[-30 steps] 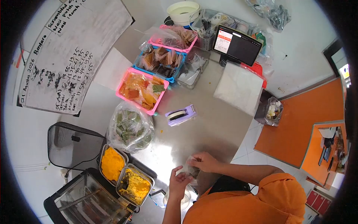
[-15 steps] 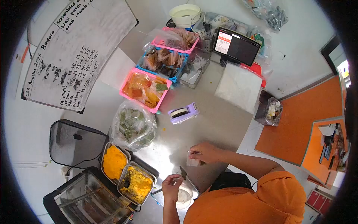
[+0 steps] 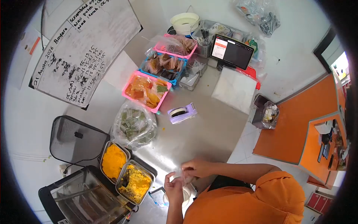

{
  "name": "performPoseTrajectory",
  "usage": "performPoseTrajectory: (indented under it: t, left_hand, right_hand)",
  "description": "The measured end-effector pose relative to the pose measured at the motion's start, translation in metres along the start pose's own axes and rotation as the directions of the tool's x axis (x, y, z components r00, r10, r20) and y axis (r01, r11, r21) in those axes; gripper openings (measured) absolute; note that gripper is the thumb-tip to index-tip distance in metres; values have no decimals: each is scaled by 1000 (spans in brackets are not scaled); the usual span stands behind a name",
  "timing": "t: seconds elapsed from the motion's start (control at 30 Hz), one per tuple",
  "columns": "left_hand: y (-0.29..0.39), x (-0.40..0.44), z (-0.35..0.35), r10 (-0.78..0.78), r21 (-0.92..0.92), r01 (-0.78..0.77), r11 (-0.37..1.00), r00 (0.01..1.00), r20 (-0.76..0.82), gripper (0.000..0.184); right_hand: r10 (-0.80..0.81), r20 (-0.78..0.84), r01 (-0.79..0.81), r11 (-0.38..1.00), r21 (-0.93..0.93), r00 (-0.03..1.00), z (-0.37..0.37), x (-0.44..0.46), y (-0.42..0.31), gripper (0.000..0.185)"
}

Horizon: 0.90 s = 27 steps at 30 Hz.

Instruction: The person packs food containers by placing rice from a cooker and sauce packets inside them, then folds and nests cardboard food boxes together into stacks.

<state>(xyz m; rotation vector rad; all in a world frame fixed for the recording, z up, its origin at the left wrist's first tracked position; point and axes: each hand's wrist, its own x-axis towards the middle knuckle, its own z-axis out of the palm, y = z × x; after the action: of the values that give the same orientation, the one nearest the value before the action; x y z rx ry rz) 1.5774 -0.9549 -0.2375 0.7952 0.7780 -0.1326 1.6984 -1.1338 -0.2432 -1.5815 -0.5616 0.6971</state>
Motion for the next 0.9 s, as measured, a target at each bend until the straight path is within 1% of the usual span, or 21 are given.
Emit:
performPoseTrajectory:
  t: [0.03, 0.1, 0.13, 0.17, 0.2, 0.23, 0.3, 0.33, 0.43, 0.47, 0.53, 0.63, 0.67, 0.73, 0.77, 0.83, 0.9]
  left_hand:
    - [-5, -7, -2, -14, -264, -5, 964, 997, -72, 44]
    - [-7, -10, 2, -93, -187, 79, 979, 994, -65, 30]
    - [-15, -11, 6, -25, -20, 24, 1000, 999, -44, 23]
    - [-23, -13, 10, 39, 147, -36, 988, 999, -14, 17]
    - [-26, -13, 13, 98, 307, -101, 946, 995, 28, 13]
    - [-25, -11, 15, 138, 278, -138, 951, 990, 19, 11]
    - [-21, -4, 18, 224, 219, -218, 951, 975, -1, 8]
    - [-15, 0, 11, 257, 227, -259, 939, 966, 41, 6]
    - [-5, 3, 8, 304, 191, -293, 937, 952, -29, 4]
    - [-5, 5, 10, 334, 182, -320, 930, 941, -53, 3]
    - [-8, 10, 7, 288, 185, -275, 943, 956, -46, 3]
    - [-7, 15, 2, 173, 157, -161, 974, 983, -65, 6]
    - [-6, 16, 1, 125, 141, -114, 984, 989, -74, 7]
    - [-8, 17, 0, 112, 156, -103, 982, 992, -49, 10]
    - [-8, 17, 0, 106, 164, -99, 981, 994, -37, 12]
    - [-13, 20, -7, 128, 251, -106, 962, 989, -73, 16]
    - [-16, 22, -12, 153, 302, -116, 946, 983, -101, 18]
  right_hand:
    - [-1, -146, -7, 998, -56, 989, 9, -3, -4, 35]
    - [8, -252, -21, 999, -48, 968, 20, -1, -12, 33]
    - [12, -304, -27, 999, -47, 953, 24, 0, -15, 33]
    - [52, -322, -70, 997, -44, 945, 28, 1, -15, 32]
    - [91, -339, -111, 993, -42, 936, 33, 1, -15, 32]
    - [127, -355, -150, 988, -39, 926, 38, 1, -15, 31]
    - [120, -370, -106, 993, 58, 921, 47, 3, -7, 31]
    - [117, -379, -83, 991, 106, 918, 49, 5, -3, 32]
    - [162, -282, -105, 972, 208, 946, 45, 7, 9, 33]
    - [137, -192, -109, 983, 148, 972, 40, 7, 14, 34]
    - [97, 1, -97, 995, 26, 995, 22, 11, 19, 36]
    - [238, 85, -234, 971, -56, 968, 9, 13, 11, 44]
    - [190, 133, -185, 982, -44, 973, 7, 13, 14, 45]
    - [90, 228, -89, 996, -13, 969, 3, 13, 17, 49]
    - [115, 214, -106, 993, -55, 970, 2, 13, 15, 49]
    - [162, 183, -138, 981, -138, 970, 1, 11, 8, 48]
    - [137, 166, -133, 990, -35, 976, -2, 13, 2, 49]
